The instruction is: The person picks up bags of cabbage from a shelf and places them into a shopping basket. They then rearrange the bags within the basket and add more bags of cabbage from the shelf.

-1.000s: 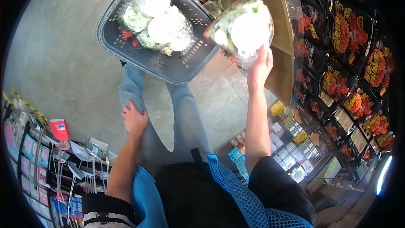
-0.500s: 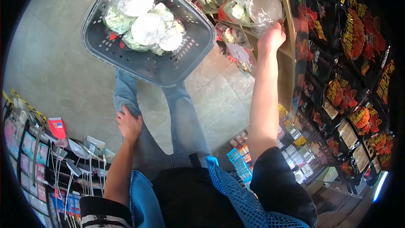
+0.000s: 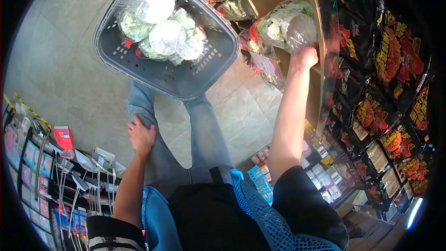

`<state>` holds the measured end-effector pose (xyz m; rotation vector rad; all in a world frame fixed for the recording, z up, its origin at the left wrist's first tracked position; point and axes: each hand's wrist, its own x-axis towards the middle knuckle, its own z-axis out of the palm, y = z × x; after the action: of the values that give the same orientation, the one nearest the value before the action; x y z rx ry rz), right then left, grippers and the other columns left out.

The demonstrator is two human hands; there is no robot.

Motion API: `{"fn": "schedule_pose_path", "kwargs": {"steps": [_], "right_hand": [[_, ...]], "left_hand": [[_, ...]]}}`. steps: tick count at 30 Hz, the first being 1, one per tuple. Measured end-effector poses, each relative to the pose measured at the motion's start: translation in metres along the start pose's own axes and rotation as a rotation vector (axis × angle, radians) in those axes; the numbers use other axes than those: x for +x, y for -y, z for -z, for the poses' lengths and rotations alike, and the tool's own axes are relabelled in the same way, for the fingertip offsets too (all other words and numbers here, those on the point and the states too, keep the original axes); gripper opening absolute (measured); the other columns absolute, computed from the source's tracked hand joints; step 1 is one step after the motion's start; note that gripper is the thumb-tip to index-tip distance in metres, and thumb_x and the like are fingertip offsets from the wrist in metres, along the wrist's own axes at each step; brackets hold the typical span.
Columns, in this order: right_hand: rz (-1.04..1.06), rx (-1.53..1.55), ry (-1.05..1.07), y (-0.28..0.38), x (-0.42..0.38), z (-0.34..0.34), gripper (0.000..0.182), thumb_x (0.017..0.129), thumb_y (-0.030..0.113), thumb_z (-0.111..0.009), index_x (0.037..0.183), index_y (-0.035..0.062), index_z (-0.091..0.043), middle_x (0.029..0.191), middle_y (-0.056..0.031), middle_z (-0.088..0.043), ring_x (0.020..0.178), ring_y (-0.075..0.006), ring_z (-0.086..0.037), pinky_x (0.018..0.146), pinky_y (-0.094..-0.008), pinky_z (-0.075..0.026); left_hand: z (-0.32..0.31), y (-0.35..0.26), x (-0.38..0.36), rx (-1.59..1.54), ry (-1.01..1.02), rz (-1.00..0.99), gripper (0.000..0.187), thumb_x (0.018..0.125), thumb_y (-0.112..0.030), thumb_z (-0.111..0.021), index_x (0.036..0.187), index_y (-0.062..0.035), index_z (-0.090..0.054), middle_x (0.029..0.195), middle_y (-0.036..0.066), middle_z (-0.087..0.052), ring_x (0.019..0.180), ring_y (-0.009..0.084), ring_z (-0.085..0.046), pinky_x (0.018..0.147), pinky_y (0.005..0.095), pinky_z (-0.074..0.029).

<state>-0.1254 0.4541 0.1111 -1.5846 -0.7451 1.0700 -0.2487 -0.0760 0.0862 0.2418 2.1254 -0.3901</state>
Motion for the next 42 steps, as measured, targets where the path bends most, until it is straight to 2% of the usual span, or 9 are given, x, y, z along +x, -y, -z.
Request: {"fn": "schedule_pose_path", "kwargs": {"steps": [10,13,15,17,20,29,33,36,42], "right_hand": [[-0.118,-0.447,0.192,0.005,0.035,0.016,0.040,0.095,0.021,-0.063,0.128,-0.0009,-0.057,0.120,-0.0074,-0.063,0.097,-0.0193,-0.063,0.079,-0.0353,-0.051],[0.110,-0.723,0.179,0.015,0.019,0.016,0.049,0.092,0.029,-0.067,0.126,-0.0049,-0.057,0.118,-0.0078,-0.064,0.091,-0.0186,-0.063,0.079,-0.0362,-0.051],[0.092,-1.256,0.178,0.014,0.024,0.030,0.076,0.085,0.045,-0.072,0.124,-0.0165,-0.050,0.123,-0.0279,-0.058,0.109,-0.0367,-0.057,0.101,-0.0421,-0.042],[0.439,-1.259,0.136,0.000,-0.005,0.040,0.091,0.083,0.049,-0.071,0.132,-0.0192,-0.036,0.128,-0.0372,-0.046,0.122,-0.0439,-0.045,0.106,-0.0454,-0.038],[0.547,-1.311,0.149,0.001,-0.044,0.038,0.099,0.083,0.051,-0.071,0.137,-0.0180,-0.025,0.131,-0.0385,-0.035,0.126,-0.0480,-0.037,0.107,-0.0493,-0.037],[1.133,-1.136,0.275,-0.014,-0.139,0.020,0.070,0.081,0.016,-0.070,0.137,-0.0058,-0.034,0.129,-0.0286,-0.037,0.122,-0.0430,-0.039,0.107,-0.0524,-0.034],[0.417,-0.890,0.729,-0.080,-0.199,0.015,0.064,0.082,0.021,-0.074,0.134,-0.0008,-0.044,0.113,-0.0189,-0.053,0.115,-0.0317,-0.049,0.102,-0.0440,-0.039],[0.283,-1.133,0.984,-0.124,-0.236,0.000,0.098,0.073,0.030,-0.085,0.148,0.0039,-0.028,0.136,-0.0212,-0.037,0.124,-0.0327,-0.045,0.104,-0.0426,-0.041],[0.074,-1.062,0.976,-0.178,-0.256,-0.034,0.090,0.069,0.032,-0.087,0.143,0.0089,-0.042,0.137,-0.0201,-0.039,0.128,-0.0354,-0.043,0.107,-0.0414,-0.039]], "left_hand": [[-0.010,0.017,0.004,-0.011,0.027,-0.009,0.079,0.077,-0.037,-0.071,0.142,-0.0078,-0.036,0.123,0.019,-0.046,0.114,0.0387,-0.052,0.087,0.0494,-0.053],[-0.011,0.024,0.005,-0.033,0.049,-0.007,0.079,0.077,-0.037,-0.071,0.141,-0.0076,-0.037,0.123,0.020,-0.046,0.113,0.0391,-0.052,0.087,0.0498,-0.053],[-0.010,0.027,0.006,-0.046,0.061,-0.009,0.079,0.077,-0.037,-0.071,0.141,-0.0075,-0.037,0.123,0.020,-0.046,0.113,0.0396,-0.052,0.087,0.0499,-0.053],[-0.009,0.030,0.006,-0.053,0.064,-0.011,0.079,0.077,-0.037,-0.071,0.141,-0.0073,-0.036,0.123,0.021,-0.046,0.113,0.0401,-0.052,0.087,0.0500,-0.053],[-0.008,0.035,0.009,-0.061,0.055,-0.017,0.079,0.077,-0.037,-0.071,0.141,-0.0072,-0.036,0.123,0.021,-0.046,0.113,0.0408,-0.052,0.086,0.0502,-0.053],[-0.008,0.044,0.012,-0.091,0.086,-0.024,0.077,0.078,-0.037,-0.071,0.140,-0.0073,-0.036,0.123,0.022,-0.046,0.113,0.0427,-0.052,0.087,0.0519,-0.052],[0.005,0.042,0.014,-0.077,0.130,-0.020,0.076,0.079,-0.037,-0.070,0.140,-0.0072,-0.036,0.123,0.023,-0.046,0.114,0.0426,-0.051,0.087,0.0519,-0.052],[0.005,0.044,0.017,-0.070,0.109,-0.042,0.076,0.079,-0.038,-0.069,0.140,-0.0069,-0.036,0.123,0.022,-0.046,0.113,0.0414,-0.051,0.085,0.0509,-0.053],[0.006,0.047,0.017,-0.082,0.097,-0.052,0.076,0.079,-0.037,-0.069,0.140,-0.0065,-0.036,0.123,0.022,-0.046,0.114,0.0411,-0.051,0.085,0.0509,-0.053]]}}
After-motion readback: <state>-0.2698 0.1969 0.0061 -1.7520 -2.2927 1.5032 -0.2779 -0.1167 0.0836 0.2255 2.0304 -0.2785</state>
